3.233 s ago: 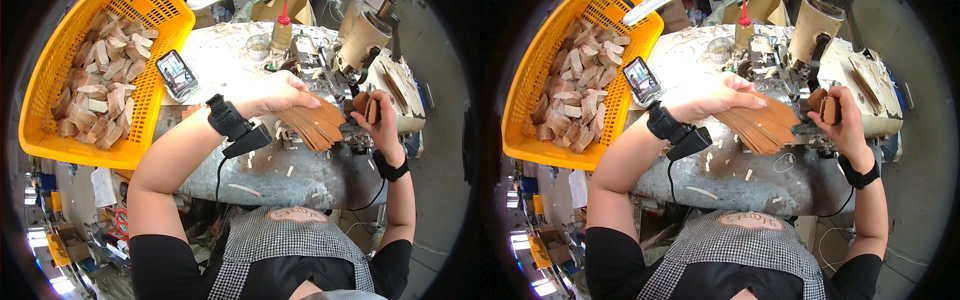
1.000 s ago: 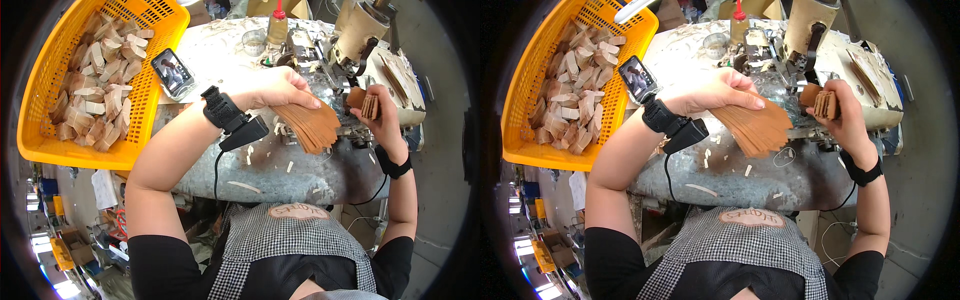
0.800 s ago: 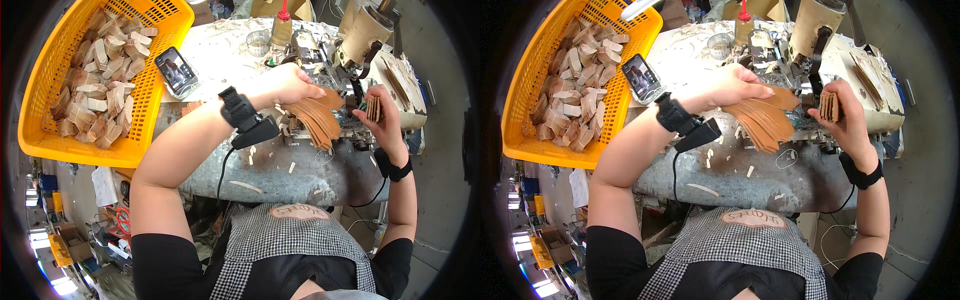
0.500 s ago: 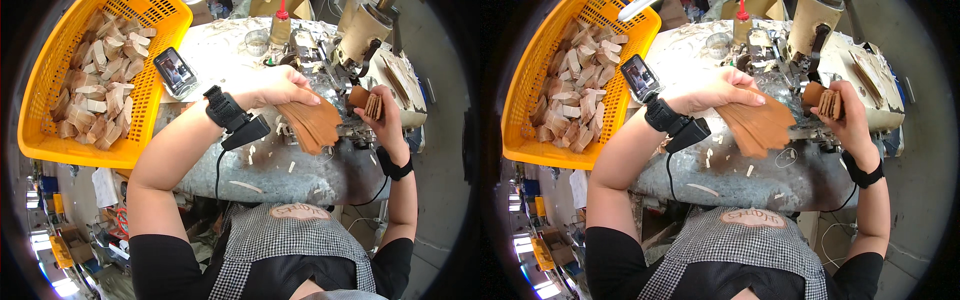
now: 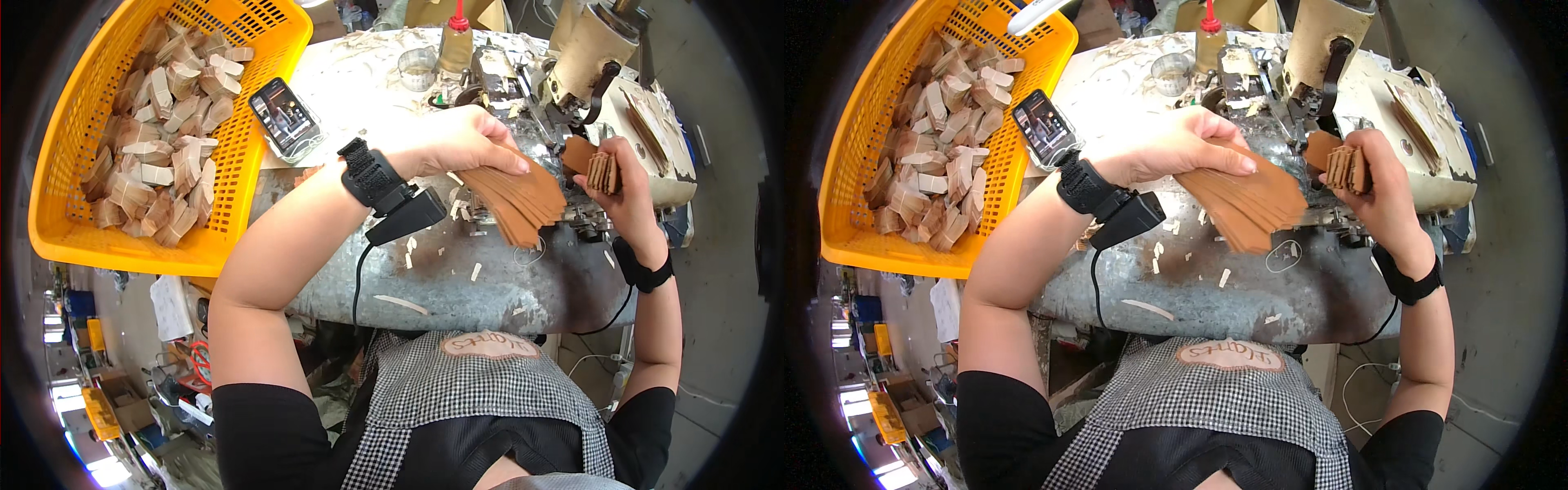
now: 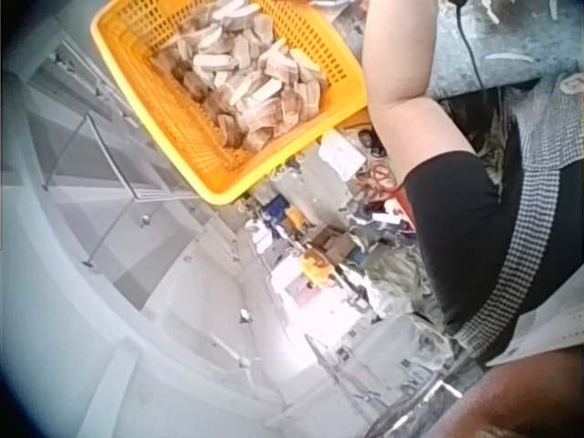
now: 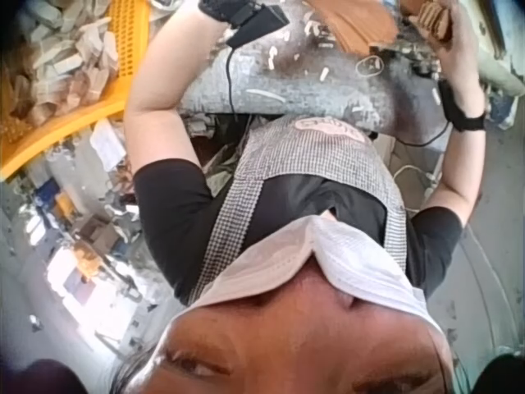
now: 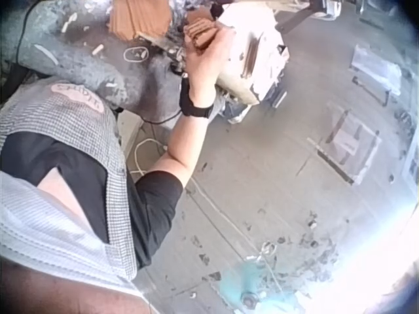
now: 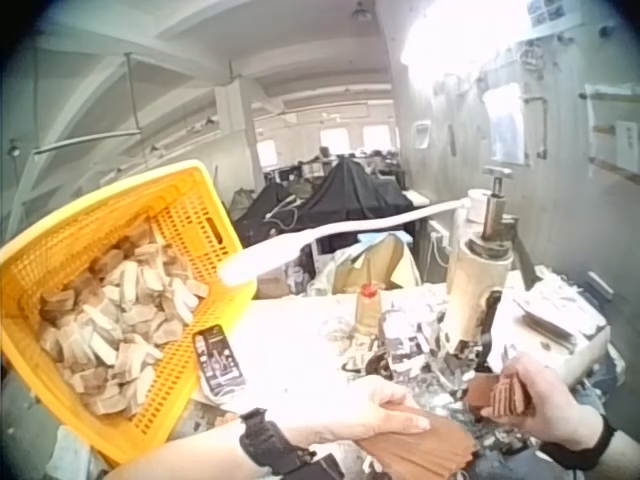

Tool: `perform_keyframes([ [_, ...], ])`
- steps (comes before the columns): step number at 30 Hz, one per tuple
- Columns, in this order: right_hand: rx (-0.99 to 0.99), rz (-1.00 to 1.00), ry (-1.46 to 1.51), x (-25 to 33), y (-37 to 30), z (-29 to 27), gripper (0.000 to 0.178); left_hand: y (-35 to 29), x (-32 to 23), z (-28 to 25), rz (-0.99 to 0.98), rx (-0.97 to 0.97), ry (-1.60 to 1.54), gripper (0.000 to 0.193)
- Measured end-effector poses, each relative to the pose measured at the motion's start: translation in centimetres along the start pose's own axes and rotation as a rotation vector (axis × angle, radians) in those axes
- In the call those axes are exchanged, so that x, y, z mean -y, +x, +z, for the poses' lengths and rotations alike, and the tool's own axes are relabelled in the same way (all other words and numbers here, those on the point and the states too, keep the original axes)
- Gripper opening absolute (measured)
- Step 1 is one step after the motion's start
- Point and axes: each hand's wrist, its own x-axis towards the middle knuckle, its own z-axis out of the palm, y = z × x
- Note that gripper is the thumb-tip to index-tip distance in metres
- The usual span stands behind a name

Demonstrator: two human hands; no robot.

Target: The person is using a shoe manufacturing machine to shape or thin pieces of leather/material.

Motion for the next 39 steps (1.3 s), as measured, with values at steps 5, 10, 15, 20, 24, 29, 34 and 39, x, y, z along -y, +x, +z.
perform_keyframes([
  [5,-0.142,0.049,0.126,1.0,-0.1,-0.4,0.05,0.1,0.9,-0.8,-0.067,-0.057,-0.101,0.029],
  [10,-0.087,-0.046,0.124,1.7,1.0,0.1,0.049,1.8,-0.1,1.1,-0.116,-0.275,0.34,0.033],
  [15,-0.02,-0.035,-0.066,0.4,0.0,-0.4,0.051,0.4,0.1,-0.1,-0.002,0.003,0.057,0.031],
  [20,-0.231,-0.003,0.102,1.7,0.1,-0.2,0.047,-0.5,0.6,-1.0,-0.093,0.021,-0.106,0.029],
  [24,-0.156,-0.021,0.05,1.3,-0.1,-0.6,0.043,0.4,1.5,-1.2,-0.119,-0.126,-0.056,0.031],
  [29,-0.13,-0.048,0.11,1.9,1.0,-0.1,0.041,2.2,1.0,0.5,-0.08,-0.231,0.131,0.032],
  [34,0.025,-0.048,-0.116,1.1,0.5,-0.5,0.05,1.1,-0.1,0.7,0.019,-0.004,0.029,0.03],
  [39,-0.233,-0.034,0.062,1.5,0.2,-0.4,0.049,-0.1,1.1,-1.1,-0.037,0.035,-0.128,0.024],
])
